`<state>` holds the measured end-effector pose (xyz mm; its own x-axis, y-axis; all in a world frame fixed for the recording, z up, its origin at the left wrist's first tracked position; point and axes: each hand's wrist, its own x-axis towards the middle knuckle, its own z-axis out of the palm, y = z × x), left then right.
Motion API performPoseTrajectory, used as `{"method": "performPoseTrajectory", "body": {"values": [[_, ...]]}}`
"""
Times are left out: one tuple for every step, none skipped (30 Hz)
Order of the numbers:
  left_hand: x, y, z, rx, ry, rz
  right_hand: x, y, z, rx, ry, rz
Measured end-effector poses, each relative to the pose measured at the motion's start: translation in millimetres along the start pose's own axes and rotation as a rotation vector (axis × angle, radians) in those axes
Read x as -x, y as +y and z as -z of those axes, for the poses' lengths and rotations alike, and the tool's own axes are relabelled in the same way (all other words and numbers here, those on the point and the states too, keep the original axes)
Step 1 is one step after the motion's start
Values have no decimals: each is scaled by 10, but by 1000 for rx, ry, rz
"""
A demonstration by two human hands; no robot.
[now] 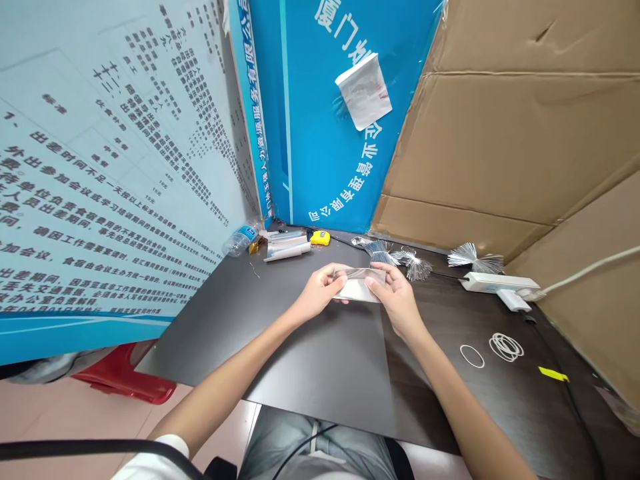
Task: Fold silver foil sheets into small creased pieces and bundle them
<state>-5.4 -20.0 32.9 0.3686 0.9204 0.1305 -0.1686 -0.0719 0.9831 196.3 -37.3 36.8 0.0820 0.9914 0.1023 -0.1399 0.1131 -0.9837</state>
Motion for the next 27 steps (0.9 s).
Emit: {"method": "performPoseTrajectory", "body": {"values": [[-2,1,10,7,-7,27,-2,-11,5,-27,11,-9],[-2,6,16,21,-12,54,-4,-19,10,-48,21,-21],[0,15,20,44,-16,83,-7,-26,15,-62,31,-28],[3,26,21,76,-21,113,-10,-30,20,-76,43,-30],[7,39,19,117,-22,142,-14,-32,25,-95,52,-28],[10,51,16,166,-14,168,-19,-30,29,-127,55,-27],[12,61,11,221,3,189,-23,-25,33,-177,50,-32],[11,68,7,283,31,205,-25,-16,34,-243,35,-43],[8,70,2,353,70,215,-25,-3,32,-317,8,-60],[4,67,-3,425,111,220,-22,15,24,-384,-28,-75],[-1,61,-11,494,149,223,-16,36,10,-427,-66,-84],[-4,51,-22,551,178,228,-7,59,-12,-437,-99,-83],[-4,39,-39,594,199,233,6,82,-41,-418,-124,-73],[-1,26,-62,623,212,238,20,104,-74,-380,-142,-54],[7,11,-91,636,215,243,35,122,-109,-337,-153,-27],[20,-4,-127,636,213,247,49,136,-143,-301,-157,3],[36,-19,-167,628,209,250,61,146,-172,-277,-154,30],[54,-37,-208,614,205,251,69,153,-195,-265,-143,51],[74,-56,-247,595,199,253,74,157,-210,-261,-122,64],[93,-77,-282,572,191,255,75,158,-217,-265,-95,70],[111,-98,-309,545,179,254,72,158,-216,-275,-70,68],[127,-117,-326,510,160,248,67,155,-209,-287,-52,61],[141,-131,-333,462,132,233,61,150,-196,-300,-39,52],[152,-137,-330,392,103,200,54,142,-180,-306,-32,41],[162,-132,-318,300,78,148,47,130,-162,-301,-30,32],[170,-116,-300,187,63,78,43,115,-143,-281,-31,27],[177,-87,-277,68,66,0,41,97,-126,-245,-36,32]]}}
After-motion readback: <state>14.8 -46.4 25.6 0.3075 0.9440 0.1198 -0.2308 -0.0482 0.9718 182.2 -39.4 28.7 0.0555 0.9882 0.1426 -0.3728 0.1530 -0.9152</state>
